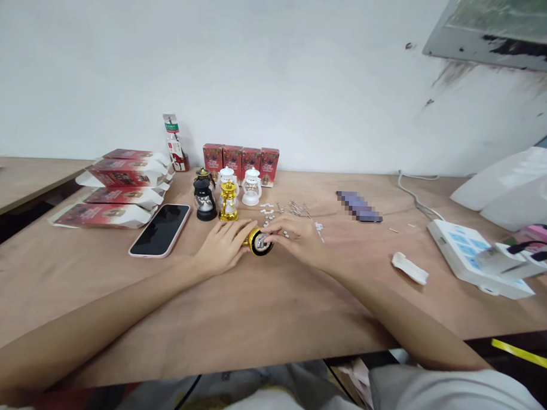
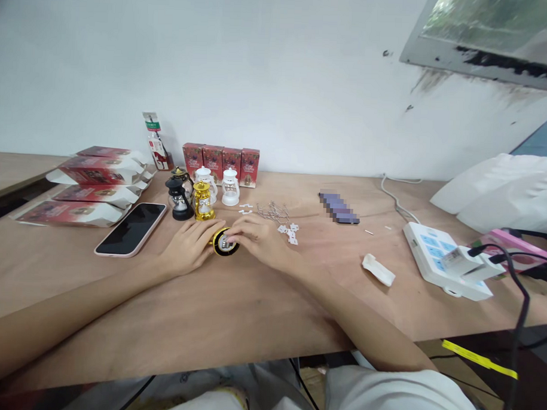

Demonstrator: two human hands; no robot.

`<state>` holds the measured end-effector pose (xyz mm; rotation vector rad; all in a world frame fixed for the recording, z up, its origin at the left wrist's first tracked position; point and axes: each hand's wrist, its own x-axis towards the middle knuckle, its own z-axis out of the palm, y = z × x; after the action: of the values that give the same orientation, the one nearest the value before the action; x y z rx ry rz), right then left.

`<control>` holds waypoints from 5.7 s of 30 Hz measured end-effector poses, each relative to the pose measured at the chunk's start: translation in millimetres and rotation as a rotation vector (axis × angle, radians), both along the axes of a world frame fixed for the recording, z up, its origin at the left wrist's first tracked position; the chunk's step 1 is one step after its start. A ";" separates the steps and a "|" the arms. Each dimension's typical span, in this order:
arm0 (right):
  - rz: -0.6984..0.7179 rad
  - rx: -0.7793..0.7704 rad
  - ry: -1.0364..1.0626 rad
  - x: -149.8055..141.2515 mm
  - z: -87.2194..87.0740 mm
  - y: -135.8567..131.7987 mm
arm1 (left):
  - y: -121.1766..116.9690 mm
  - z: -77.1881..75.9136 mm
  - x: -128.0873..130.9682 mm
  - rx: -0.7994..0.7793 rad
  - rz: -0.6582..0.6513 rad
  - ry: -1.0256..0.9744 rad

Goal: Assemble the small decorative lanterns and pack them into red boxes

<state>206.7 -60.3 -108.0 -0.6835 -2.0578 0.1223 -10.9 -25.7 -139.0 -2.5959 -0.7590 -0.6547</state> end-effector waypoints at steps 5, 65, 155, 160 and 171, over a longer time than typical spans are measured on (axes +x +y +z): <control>-0.016 -0.065 0.061 -0.1 0.7 -0.9 | 0.3 -0.1 0.1 -0.005 -0.005 -0.012; -0.014 -0.104 -0.025 0.7 -11.5 -0.4 | 0.4 2.2 -3.3 -0.011 -0.063 0.018; -0.383 0.512 -0.306 -2.7 -36.6 0.9 | 2.0 -2.3 -3.8 -0.051 0.055 -0.167; -0.360 0.524 -0.298 -2.3 -37.8 1.9 | 1.7 -2.2 -4.0 0.002 0.053 -0.144; -0.346 0.509 -0.272 -2.2 -37.5 1.1 | 0.3 -1.9 -4.4 0.013 0.054 -0.130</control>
<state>204.5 -59.2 -145.5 -0.7448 -2.0655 -0.7026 -15.3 -25.4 -140.9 -2.5306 -0.8586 -0.8157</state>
